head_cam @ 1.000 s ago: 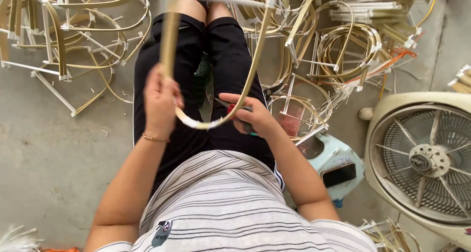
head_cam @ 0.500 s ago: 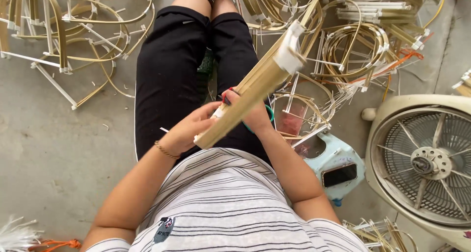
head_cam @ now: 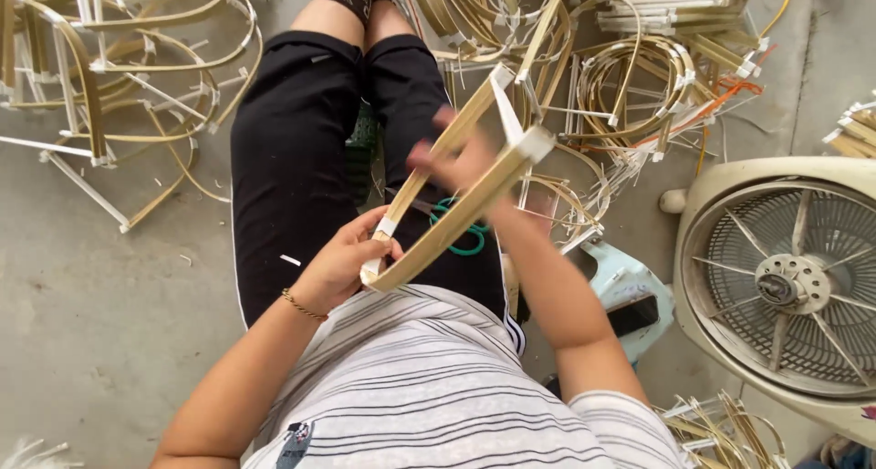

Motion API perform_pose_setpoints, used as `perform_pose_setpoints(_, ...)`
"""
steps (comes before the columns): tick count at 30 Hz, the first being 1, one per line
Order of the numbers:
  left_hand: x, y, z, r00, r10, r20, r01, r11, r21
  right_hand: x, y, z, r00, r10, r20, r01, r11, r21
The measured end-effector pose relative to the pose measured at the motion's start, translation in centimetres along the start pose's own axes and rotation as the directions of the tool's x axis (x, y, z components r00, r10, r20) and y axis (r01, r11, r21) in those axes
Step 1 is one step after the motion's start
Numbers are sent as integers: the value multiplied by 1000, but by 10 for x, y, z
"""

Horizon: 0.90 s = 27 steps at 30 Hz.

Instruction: Joining curved bamboo or wood strips together using tape and tools to form furniture components.

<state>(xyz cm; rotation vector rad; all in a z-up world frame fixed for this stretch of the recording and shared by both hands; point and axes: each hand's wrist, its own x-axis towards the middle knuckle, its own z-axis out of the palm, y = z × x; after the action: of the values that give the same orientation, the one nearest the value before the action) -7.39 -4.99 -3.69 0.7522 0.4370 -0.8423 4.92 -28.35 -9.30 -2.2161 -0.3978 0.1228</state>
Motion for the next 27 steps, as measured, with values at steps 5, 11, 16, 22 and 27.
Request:
perform_pose_setpoints(5,-1,-3,6,1000,-8,-24,8,1000,-4,16,-13,-33,913,387,127,-332,525,784)
perform_pose_setpoints(11,16,32,-8,856,450,-255,-372,878,301,-69,6,-69,885,461,70,-466,880,92)
perform_pose_setpoints(16,16,44,-2,617,733,-284,-384,596,705,-120,71,-83,966,259,0,-238,889,-391)
perform_pose_setpoints(22,14,-2,-14,392,919,-31,-453,223,863,-93,-25,-67,957,285,53,-235,653,720)
perform_pose_setpoints(27,-8,-6,-41,353,935,-27,-451,196,871,-84,-21,-44,981,193,0,-147,747,648)
